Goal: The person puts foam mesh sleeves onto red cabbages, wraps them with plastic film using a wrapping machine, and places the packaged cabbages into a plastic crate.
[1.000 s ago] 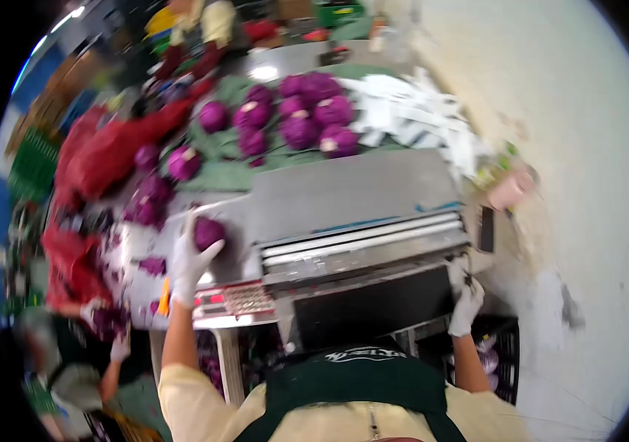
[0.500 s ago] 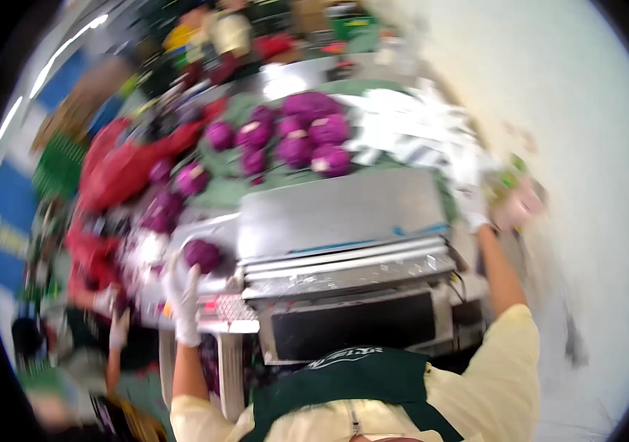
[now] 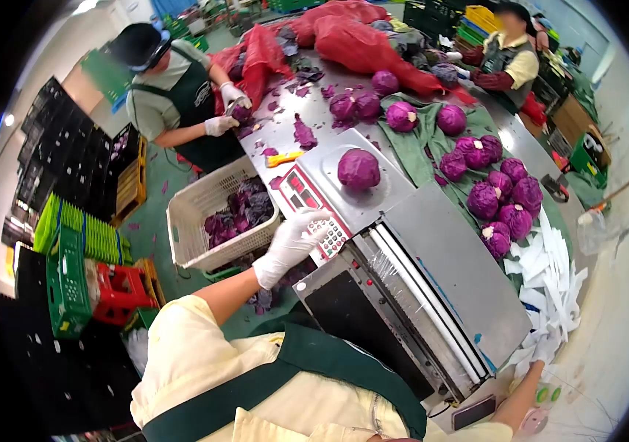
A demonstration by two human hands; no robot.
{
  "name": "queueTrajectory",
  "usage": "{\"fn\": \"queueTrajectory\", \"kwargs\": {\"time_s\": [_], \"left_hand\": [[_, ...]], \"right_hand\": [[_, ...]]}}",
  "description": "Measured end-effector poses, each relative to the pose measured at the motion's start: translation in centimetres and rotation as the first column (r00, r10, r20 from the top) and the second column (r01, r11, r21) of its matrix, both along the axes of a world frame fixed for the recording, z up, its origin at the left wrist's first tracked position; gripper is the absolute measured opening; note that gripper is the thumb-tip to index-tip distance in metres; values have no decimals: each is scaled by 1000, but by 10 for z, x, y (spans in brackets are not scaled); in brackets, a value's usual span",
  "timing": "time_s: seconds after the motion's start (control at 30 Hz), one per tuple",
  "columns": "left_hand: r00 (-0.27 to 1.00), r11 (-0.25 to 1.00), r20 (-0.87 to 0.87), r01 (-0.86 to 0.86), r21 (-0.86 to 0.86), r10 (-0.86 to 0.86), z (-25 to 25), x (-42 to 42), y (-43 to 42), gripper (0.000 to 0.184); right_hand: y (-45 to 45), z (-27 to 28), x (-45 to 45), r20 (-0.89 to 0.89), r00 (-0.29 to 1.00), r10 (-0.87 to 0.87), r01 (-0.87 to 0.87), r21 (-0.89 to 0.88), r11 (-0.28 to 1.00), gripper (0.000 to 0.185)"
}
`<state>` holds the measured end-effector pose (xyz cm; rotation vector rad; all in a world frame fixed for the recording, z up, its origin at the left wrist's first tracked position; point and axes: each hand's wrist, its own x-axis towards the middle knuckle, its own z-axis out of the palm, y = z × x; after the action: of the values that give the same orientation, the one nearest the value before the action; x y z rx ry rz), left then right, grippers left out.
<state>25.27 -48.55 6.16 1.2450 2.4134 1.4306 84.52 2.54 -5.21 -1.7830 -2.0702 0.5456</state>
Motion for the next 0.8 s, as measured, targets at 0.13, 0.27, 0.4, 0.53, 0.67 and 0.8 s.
{"fn": "queueTrajectory", "kwargs": {"time_s": [0.13, 0.27, 0.4, 0.53, 0.67, 0.8], "left_hand": [[974, 976, 119, 176, 124, -191, 22, 49, 20, 23], [873, 875, 205, 372, 308, -443, 46, 85, 55, 26], [760, 694, 154, 464, 551, -631, 80, 140, 75, 56], [669, 786, 446, 369, 496, -595, 64, 159, 63, 19], [713, 860, 499, 313, 403, -493, 49, 142, 45, 15], [308, 808, 747, 184, 560, -589, 48, 118, 33, 20]], "right_hand": [[-30, 73, -24, -73, 997, 2, 31, 450, 892, 31], [-166, 181, -133, -160, 928, 337, -215, 509, 833, 29], [-303, 214, -237, -135, 621, 772, -700, 348, 624, 18], [-362, 209, -289, 1, 662, 749, -720, 276, 636, 10], [-371, 182, -296, -352, 689, 634, -702, -106, 704, 18], [-380, 195, -314, -784, 576, 230, -686, -311, 658, 18]]}}
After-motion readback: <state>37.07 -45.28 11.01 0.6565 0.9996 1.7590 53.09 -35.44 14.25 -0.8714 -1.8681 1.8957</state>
